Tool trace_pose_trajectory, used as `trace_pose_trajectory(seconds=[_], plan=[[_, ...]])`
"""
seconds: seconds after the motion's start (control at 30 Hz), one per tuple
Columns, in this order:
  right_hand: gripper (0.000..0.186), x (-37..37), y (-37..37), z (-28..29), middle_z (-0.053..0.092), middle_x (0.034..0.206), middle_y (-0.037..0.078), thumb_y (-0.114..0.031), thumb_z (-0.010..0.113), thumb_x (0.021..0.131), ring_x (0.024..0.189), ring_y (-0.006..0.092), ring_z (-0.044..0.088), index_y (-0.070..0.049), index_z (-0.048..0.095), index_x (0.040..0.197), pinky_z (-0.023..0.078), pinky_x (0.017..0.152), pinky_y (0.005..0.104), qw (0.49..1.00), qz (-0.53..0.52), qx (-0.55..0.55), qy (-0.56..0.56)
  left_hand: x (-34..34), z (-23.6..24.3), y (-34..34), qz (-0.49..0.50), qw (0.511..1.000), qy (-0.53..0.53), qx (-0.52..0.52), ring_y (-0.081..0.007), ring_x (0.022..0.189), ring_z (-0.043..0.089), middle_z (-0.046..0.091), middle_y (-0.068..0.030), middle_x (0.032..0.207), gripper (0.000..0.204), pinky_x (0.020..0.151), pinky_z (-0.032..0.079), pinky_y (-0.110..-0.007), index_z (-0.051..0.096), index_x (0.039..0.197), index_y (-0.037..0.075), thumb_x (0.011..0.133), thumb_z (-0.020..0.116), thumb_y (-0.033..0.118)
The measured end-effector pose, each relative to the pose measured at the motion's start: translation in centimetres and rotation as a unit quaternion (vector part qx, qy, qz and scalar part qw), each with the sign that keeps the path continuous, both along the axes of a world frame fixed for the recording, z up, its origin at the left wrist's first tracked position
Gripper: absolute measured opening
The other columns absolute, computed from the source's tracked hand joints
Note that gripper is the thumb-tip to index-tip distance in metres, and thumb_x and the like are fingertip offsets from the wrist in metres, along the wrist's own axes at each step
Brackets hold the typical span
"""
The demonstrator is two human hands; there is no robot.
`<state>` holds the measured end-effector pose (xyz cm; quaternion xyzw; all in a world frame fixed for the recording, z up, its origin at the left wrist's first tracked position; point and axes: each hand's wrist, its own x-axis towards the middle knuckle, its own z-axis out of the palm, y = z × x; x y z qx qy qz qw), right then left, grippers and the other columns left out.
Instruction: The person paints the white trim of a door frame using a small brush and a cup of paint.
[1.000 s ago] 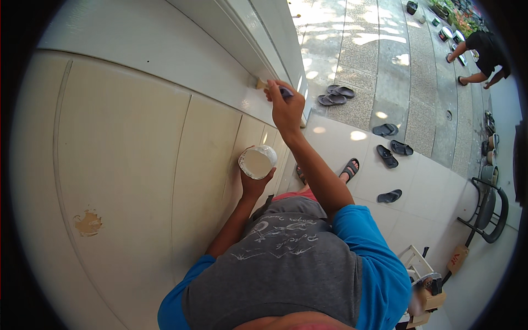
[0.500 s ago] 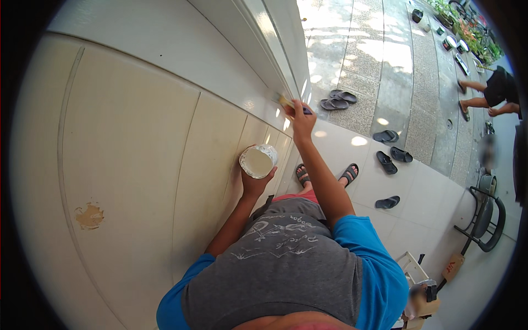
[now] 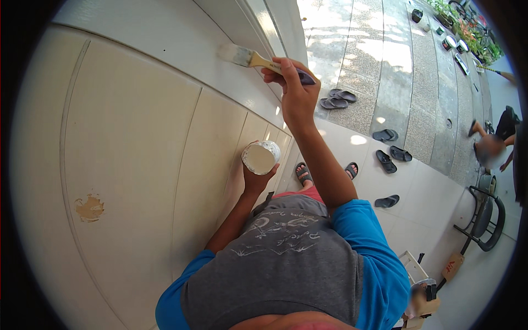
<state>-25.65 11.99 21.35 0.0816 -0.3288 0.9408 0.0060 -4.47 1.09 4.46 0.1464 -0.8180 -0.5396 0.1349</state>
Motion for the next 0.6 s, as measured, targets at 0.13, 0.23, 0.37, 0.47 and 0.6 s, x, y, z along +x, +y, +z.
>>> trace_pose_trajectory(seconds=[0.13,0.23,0.37,0.47,0.6], plan=[[0.028,0.2,-1.3,-11.4,0.073,0.091,0.015,-0.019,0.066,0.101,0.08,0.0224,0.075,0.009,0.071,0.107,0.061,0.074,0.0312,0.991,0.003,0.043,-0.124,0.3,0.9,0.2,0.006,1.0,0.003,0.0,-0.0267,0.128,0.053,0.053,-0.0149,0.139,0.088,0.11,0.044,-0.04,0.042,0.143,0.001,0.07,0.091,0.008],[0.027,1.1,-0.7,-21.5,0.073,0.085,0.012,-0.019,0.069,0.099,0.074,0.0174,0.073,0.007,0.073,0.103,0.06,0.069,0.0281,0.967,-0.056,0.167,-0.187,0.1,1.0,0.1,-0.002,1.0,-0.006,-0.01,-0.0268,0.127,0.054,0.053,-0.0145,0.138,0.088,0.11,0.044,-0.04,0.042,0.143,0.001,0.07,0.09,0.007],[0.027,1.3,0.1,-30.0,0.073,0.081,0.009,-0.02,0.071,0.097,0.069,0.0144,0.071,0.007,0.074,0.098,0.058,0.065,0.0254,0.903,-0.067,0.314,-0.284,-0.1,0.7,0.5,-0.015,1.0,0.007,0.012,-0.0266,0.128,0.054,0.053,-0.0151,0.14,0.088,0.11,0.044,-0.04,0.043,0.143,0.0,0.07,0.091,0.007],[0.032,0.9,-2.0,-24.4,0.073,0.076,0.01,-0.023,0.072,0.095,0.068,0.0142,0.071,0.008,0.073,0.101,0.056,0.064,0.0264,0.938,-0.031,0.283,-0.198,1.0,-0.1,-0.2,0.012,1.0,-0.005,0.01,-0.0267,0.129,0.054,0.053,-0.0156,0.141,0.088,0.11,0.043,-0.039,0.043,0.143,-0.001,0.07,0.091,0.007],[0.032,1.0,-0.7,-10.2,0.073,0.085,0.013,-0.023,0.068,0.1,0.077,0.019,0.074,0.009,0.072,0.106,0.059,0.071,0.0303,0.98,-0.009,0.147,-0.132,1.2,0.1,0.1,0.019,0.999,0.012,-0.027,-0.0247,0.127,0.057,0.057,-0.0146,0.139,0.085,0.109,0.046,-0.039,0.044,0.145,-0.001,0.072,0.088,0.004]])
